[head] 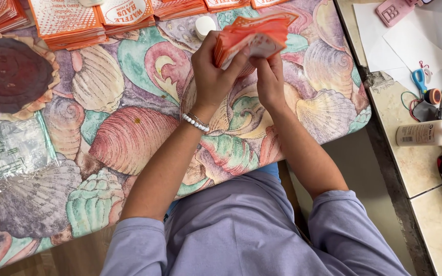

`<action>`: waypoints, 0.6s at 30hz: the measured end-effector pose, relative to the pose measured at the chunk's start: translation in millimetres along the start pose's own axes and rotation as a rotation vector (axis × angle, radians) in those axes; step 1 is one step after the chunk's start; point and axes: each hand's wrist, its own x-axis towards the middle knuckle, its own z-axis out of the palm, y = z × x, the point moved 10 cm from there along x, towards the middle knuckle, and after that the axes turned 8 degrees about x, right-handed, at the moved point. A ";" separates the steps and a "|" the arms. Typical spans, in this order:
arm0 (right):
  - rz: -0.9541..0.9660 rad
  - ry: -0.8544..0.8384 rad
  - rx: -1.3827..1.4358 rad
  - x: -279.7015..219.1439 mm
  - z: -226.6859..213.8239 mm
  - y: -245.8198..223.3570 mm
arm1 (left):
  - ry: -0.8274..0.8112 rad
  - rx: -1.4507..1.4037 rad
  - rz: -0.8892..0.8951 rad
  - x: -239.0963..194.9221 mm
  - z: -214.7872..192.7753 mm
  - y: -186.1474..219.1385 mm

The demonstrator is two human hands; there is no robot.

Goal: Applying glue and tape to paper bag templates and folding them to assemble the bags

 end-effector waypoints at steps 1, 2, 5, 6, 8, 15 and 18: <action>-0.055 -0.022 -0.033 1.3 6.0 -9.4 | 0.028 0.014 -0.030 -1.1 1.4 -6.4; -0.053 -0.021 -0.032 1.4 6.7 -11.4 | 0.027 0.015 -0.032 0.7 -0.2 0.8; -0.123 0.003 -0.011 4.9 7.9 -25.5 | 0.022 -0.024 -0.021 6.8 -4.2 7.2; -0.083 -0.029 0.062 6.1 12.2 -24.0 | 0.012 0.009 0.011 6.7 -4.8 1.2; -0.046 -0.049 0.134 4.0 13.6 -21.4 | -0.009 0.037 0.043 5.0 -6.2 -10.7; 0.078 -0.122 -0.024 -5.5 25.1 -6.4 | -0.128 -0.226 -0.331 -8.7 3.1 -64.4; 0.057 -0.091 -0.007 -5.5 18.8 1.1 | -0.120 -0.194 -0.295 -12.5 6.8 -56.1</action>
